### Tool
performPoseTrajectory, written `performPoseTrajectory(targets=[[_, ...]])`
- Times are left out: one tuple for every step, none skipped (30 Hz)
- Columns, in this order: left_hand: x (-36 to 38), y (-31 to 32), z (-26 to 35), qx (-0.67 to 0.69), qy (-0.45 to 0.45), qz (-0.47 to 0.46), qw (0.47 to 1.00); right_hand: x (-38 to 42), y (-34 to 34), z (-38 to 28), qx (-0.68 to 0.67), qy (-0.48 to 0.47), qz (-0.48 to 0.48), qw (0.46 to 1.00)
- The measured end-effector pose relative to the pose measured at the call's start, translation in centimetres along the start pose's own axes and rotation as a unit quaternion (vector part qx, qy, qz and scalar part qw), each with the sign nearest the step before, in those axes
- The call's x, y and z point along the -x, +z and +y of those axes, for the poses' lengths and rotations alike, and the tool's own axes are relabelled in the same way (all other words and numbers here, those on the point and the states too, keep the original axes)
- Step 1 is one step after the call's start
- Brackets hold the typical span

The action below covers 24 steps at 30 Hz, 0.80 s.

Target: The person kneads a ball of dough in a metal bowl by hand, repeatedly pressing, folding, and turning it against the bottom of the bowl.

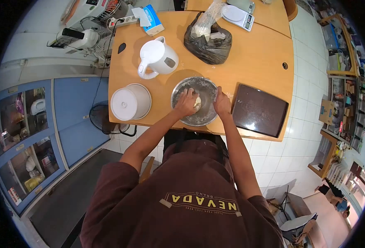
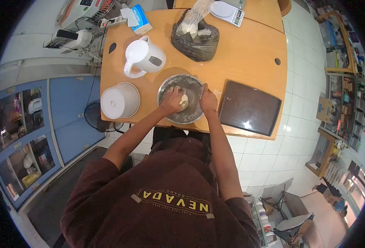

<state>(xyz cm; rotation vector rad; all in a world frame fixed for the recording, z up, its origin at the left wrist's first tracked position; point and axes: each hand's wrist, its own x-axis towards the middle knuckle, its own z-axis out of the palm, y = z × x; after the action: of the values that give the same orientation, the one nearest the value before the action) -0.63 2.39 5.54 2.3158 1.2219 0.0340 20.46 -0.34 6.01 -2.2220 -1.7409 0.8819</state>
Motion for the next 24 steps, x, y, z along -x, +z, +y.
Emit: performPoseTrajectory(targets=[[0.4, 1.2, -0.4, -0.036, 0.034, 0.039, 0.998, 0.0, 0.1, 0.0, -0.001, 0.001, -0.002, 1.000], [0.7, 2.4, -0.9, -0.072, 0.068, 0.078, 0.992, 0.0, 0.2, 0.0, -0.006, -0.003, 0.001, 1.000], [1.0, 2.7, -0.8, -0.108, 0.101, 0.116, 0.982, 0.0, 0.4, 0.0, -0.012, -0.008, 0.003, 1.000], [1.1, 3.0, -0.8, -0.127, 0.098, 0.130, 0.978, -0.1, 0.5, 0.0, -0.017, -0.012, 0.005, 1.000], [1.1, 3.3, -0.7, -0.146, 0.097, 0.143, 0.974, -0.1, 0.7, 0.0, -0.009, -0.014, 0.004, 1.000], [1.1, 3.6, -0.5, -0.165, 0.096, 0.156, 0.969, 0.0, 0.7, -0.4, -0.001, -0.014, 0.003, 1.000], [1.1, 3.9, -0.2, -0.165, 0.080, 0.149, 0.972, 0.2, 0.6, -0.7, 0.008, -0.014, 0.003, 1.000], [1.1, 4.2, 0.1, -0.165, 0.064, 0.143, 0.974, 0.3, 0.4, -0.8, 0.007, -0.015, 0.000, 1.000], [0.9, 4.4, 0.4, -0.164, 0.049, 0.136, 0.976, 0.4, 0.0, -1.0, 0.006, -0.015, -0.002, 1.000], [0.5, 4.6, 0.6, -0.176, 0.042, 0.127, 0.975, 0.5, -0.2, -1.1, 0.005, -0.013, -0.004, 1.000], [0.1, 4.9, 0.8, -0.187, 0.034, 0.118, 0.975, 0.5, 0.0, -1.1, 0.003, -0.014, 0.000, 1.000], [-0.3, 4.9, 1.0, -0.199, 0.026, 0.110, 0.973, 0.5, 0.1, -1.0, 0.001, -0.015, 0.002, 1.000], [-0.4, 4.8, 1.2, -0.200, 0.027, 0.110, 0.973, 0.5, 0.2, -0.9, 0.000, -0.016, 0.004, 1.000], [-0.6, 4.6, 1.2, -0.202, 0.028, 0.112, 0.973, 0.5, 0.2, -0.9, 0.001, -0.011, -0.001, 1.000], [-0.9, 4.6, 1.1, -0.205, 0.029, 0.115, 0.971, 0.4, 0.2, -0.9, 0.002, -0.007, -0.005, 1.000], [-1.1, 4.8, 1.1, -0.191, 0.025, 0.126, 0.973, 0.4, 0.1, -1.0, 0.002, -0.002, -0.010, 1.000], [-1.3, 5.0, 1.0, -0.177, 0.022, 0.136, 0.975, 0.4, 0.1, -1.0, 0.008, -0.004, -0.009, 1.000], [-1.3, 4.7, 1.0, -0.164, 0.019, 0.145, 0.976, 0.3, 0.2, -0.9, 0.013, -0.006, -0.008, 1.000], [-1.3, 4.5, 1.0, -0.138, 0.005, 0.107, 0.985, 0.3, 0.3, -0.9, 0.017, -0.008, -0.008, 1.000], [-1.4, 4.1, 0.9, -0.111, -0.010, 0.069, 0.991, 0.4, 0.4, -0.8, 0.019, -0.006, -0.009, 1.000], [-1.7, 3.8, 0.5, -0.085, -0.024, 0.033, 0.996, 0.3, 0.5, -0.6, 0.020, -0.005, -0.008, 1.000], [-1.9, 3.5, -0.1, -0.063, -0.016, -0.004, 0.998, 0.3, 0.8, -0.5, 0.020, -0.003, -0.008, 1.000], [-2.1, 3.2, -0.8, -0.040, -0.008, -0.041, 0.998, 0.5, 1.0, -0.3, 0.013, -0.003, -0.003, 1.000], [-2.3, 3.1, -1.5, -0.016, -0.001, -0.078, 0.997, 0.6, 1.1, -0.3, 0.007, -0.003, 0.002, 1.000]])
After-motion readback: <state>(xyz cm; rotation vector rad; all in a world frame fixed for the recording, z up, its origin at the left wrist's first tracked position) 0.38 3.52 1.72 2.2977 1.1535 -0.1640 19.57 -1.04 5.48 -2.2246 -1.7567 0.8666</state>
